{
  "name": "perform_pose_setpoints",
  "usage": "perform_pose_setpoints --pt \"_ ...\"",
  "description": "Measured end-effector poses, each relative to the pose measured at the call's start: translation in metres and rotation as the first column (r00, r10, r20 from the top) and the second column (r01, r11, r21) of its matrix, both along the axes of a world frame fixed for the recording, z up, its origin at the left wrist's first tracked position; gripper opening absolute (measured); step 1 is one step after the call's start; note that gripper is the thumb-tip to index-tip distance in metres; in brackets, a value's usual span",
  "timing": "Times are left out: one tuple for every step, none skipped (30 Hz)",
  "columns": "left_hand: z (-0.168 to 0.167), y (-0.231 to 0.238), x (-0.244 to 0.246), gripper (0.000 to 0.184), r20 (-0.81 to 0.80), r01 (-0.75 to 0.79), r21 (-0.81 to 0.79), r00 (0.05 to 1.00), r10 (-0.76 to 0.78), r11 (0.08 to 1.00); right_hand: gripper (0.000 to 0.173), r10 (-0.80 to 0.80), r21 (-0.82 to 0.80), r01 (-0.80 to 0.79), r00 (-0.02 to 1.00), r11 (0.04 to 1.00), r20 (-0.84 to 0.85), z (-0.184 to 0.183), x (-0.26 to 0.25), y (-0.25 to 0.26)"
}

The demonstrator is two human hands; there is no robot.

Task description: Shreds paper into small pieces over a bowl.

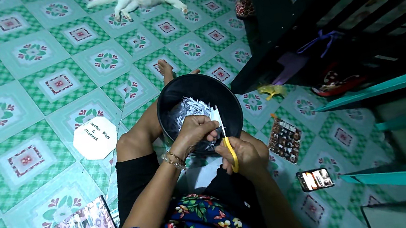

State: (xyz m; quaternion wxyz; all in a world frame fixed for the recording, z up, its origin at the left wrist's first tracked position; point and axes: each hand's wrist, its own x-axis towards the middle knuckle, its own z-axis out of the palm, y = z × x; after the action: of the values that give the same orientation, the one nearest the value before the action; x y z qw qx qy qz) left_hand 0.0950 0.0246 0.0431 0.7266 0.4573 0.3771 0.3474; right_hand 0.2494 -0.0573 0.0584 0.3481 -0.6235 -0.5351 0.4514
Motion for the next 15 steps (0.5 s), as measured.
perform_pose_setpoints --pt "0.0 0.0 0.0 0.026 0.0 0.0 -0.002 1.0 0.0 1.0 0.013 -0.005 -0.009 0.004 1.0 1.0 -0.013 0.0 0.001 -0.001" --pt "-0.001 0.0 0.001 0.026 0.002 -0.004 -0.008 1.0 0.004 1.0 0.013 -0.008 -0.013 0.008 1.0 1.0 -0.023 0.001 0.001 -0.002" --pt "-0.001 0.0 0.001 0.025 0.004 -0.013 -0.012 1.0 0.013 1.0 0.013 -0.008 -0.011 0.008 1.0 1.0 -0.024 0.0 0.001 -0.003" --pt "-0.001 0.0 0.002 0.024 0.009 -0.029 -0.018 1.0 0.03 0.999 0.014 -0.003 -0.007 0.003 1.0 1.0 -0.012 0.0 0.002 -0.005" --pt "0.0 0.0 0.002 0.023 0.015 -0.047 -0.024 0.999 0.047 0.999 0.017 0.008 -0.006 -0.007 1.0 1.0 0.01 -0.001 0.002 -0.008" --pt "0.0 0.0 0.002 0.022 0.016 -0.062 -0.028 0.998 0.063 0.998 0.021 0.021 -0.007 -0.021 0.999 1.0 0.048 -0.001 0.003 -0.011" --pt "0.001 -0.001 0.001 0.021 0.02 -0.075 -0.03 0.997 0.075 0.997 0.026 0.041 -0.009 -0.041 0.995 0.999 0.087 0.0 0.004 -0.015" --pt "0.002 -0.001 0.001 0.02 0.021 -0.08 -0.03 0.996 0.081 0.996 0.03 0.067 -0.016 -0.066 0.989 0.998 0.129 0.001 0.005 -0.018" --pt "0.002 -0.002 0.001 0.02 0.024 -0.084 -0.031 0.996 0.085 0.996 0.035 0.085 -0.019 -0.083 0.982 0.996 0.167 0.001 0.006 -0.02" --pt "0.002 -0.001 0.001 0.02 0.028 -0.085 -0.031 0.996 0.086 0.996 0.038 0.095 -0.031 -0.091 0.976 0.995 0.198 0.002 0.006 -0.022" --pt "0.001 -0.001 0.002 0.02 0.033 -0.084 -0.03 0.996 0.085 0.996 0.04 0.102 -0.037 -0.096 0.97 0.995 0.221 0.002 0.006 -0.022" --pt "0.001 -0.002 0.002 0.02 0.039 -0.081 -0.027 0.996 0.082 0.996 0.042 0.106 -0.031 -0.101 0.965 0.994 0.241 0.001 0.006 -0.022" --pt "0.001 -0.002 0.001 0.02 0.046 -0.078 -0.023 0.996 0.079 0.997 0.043 0.107 -0.017 -0.106 0.96 0.994 0.26 -0.001 0.006 -0.021" --pt "0.0 -0.002 0.001 0.02 0.048 -0.076 -0.019 0.996 0.077 0.997 0.043 0.104 0.0 -0.108 0.955 0.994 0.276 -0.003 0.007 -0.02" --pt "0.0 -0.002 0.001 0.02 0.047 -0.074 -0.018 0.996 0.074 0.997 0.044 0.101 0.015 -0.11 0.952 0.994 0.29 -0.006 0.007 -0.018"
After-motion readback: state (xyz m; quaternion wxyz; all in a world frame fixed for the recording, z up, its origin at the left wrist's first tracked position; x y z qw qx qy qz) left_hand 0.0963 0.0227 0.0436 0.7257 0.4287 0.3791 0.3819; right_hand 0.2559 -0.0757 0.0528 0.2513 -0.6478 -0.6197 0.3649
